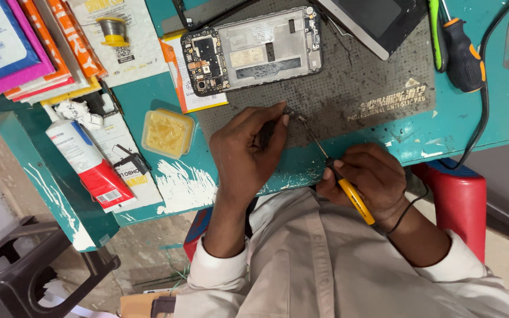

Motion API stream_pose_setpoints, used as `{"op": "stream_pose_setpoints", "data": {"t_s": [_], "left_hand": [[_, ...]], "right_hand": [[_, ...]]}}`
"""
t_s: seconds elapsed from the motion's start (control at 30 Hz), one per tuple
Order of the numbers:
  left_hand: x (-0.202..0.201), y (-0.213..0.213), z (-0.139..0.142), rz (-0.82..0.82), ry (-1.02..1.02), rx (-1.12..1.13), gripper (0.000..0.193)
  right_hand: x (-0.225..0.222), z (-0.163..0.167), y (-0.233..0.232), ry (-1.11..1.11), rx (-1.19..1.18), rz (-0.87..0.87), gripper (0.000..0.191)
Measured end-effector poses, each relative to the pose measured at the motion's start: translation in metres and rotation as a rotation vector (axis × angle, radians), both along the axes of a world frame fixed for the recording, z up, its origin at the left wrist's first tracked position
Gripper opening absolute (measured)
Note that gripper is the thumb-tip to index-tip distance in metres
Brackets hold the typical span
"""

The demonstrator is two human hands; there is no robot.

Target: The person uses a soldering iron and solder wire to reflow or attach components on a small electronic module. They repeatedly apply heat and solder to specific points on the component while holding it with the other hand. The work is performed on a repair bench with a disassembled phone and tools nearby.

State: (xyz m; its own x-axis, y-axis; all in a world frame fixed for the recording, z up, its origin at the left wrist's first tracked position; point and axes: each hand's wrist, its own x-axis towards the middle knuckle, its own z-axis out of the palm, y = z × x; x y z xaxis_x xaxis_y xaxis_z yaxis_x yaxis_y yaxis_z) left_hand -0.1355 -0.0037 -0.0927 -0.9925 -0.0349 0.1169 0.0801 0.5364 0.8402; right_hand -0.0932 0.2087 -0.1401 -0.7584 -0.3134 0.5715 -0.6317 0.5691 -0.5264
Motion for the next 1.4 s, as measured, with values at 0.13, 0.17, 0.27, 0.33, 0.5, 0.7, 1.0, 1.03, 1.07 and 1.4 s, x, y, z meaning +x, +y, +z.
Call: {"op": "stream_pose_setpoints", "data": {"t_s": [0.13, 0.17, 0.27, 0.33, 0.5, 0.7, 1.0, 1.03, 1.07, 1.4], "left_hand": [[0.0011, 0.0005, -0.0004, -0.010, 0.000, -0.003, 0.021], [0.0020, 0.0010, -0.0008, -0.010, -0.002, -0.004, 0.021], [0.0030, 0.0007, -0.0012, -0.008, -0.007, -0.011, 0.021], [0.0028, 0.0006, -0.0008, -0.007, -0.007, -0.011, 0.021], [0.0022, 0.0008, 0.0001, -0.002, -0.006, -0.010, 0.020], [0.0052, 0.0003, -0.0019, -0.006, -0.016, -0.008, 0.021], [0.0055, 0.0000, -0.0028, -0.014, -0.004, 0.007, 0.021], [0.0057, 0.0002, -0.0027, -0.014, -0.003, 0.009, 0.021], [0.0058, 0.0004, -0.0025, -0.013, -0.002, 0.011, 0.021], [0.0048, 0.0007, -0.0014, -0.017, 0.004, 0.021, 0.020]], "right_hand": [[0.0022, -0.0014, 0.0008, 0.008, -0.021, -0.028, 0.020], [0.0033, -0.0020, 0.0014, 0.003, -0.016, -0.031, 0.020], [0.0047, -0.0031, 0.0017, -0.010, -0.002, -0.037, 0.019], [0.0043, -0.0029, 0.0018, -0.014, -0.001, -0.034, 0.019], [0.0023, -0.0015, 0.0020, -0.010, -0.011, -0.017, 0.019], [0.0046, -0.0036, 0.0011, -0.001, -0.010, -0.023, 0.019], [0.0068, -0.0055, 0.0021, -0.006, 0.003, -0.023, 0.019], [0.0069, -0.0057, 0.0025, -0.009, -0.001, -0.023, 0.019], [0.0070, -0.0061, 0.0027, -0.008, -0.001, -0.022, 0.019], [0.0067, -0.0052, 0.0041, -0.002, -0.002, -0.002, 0.019]]}}
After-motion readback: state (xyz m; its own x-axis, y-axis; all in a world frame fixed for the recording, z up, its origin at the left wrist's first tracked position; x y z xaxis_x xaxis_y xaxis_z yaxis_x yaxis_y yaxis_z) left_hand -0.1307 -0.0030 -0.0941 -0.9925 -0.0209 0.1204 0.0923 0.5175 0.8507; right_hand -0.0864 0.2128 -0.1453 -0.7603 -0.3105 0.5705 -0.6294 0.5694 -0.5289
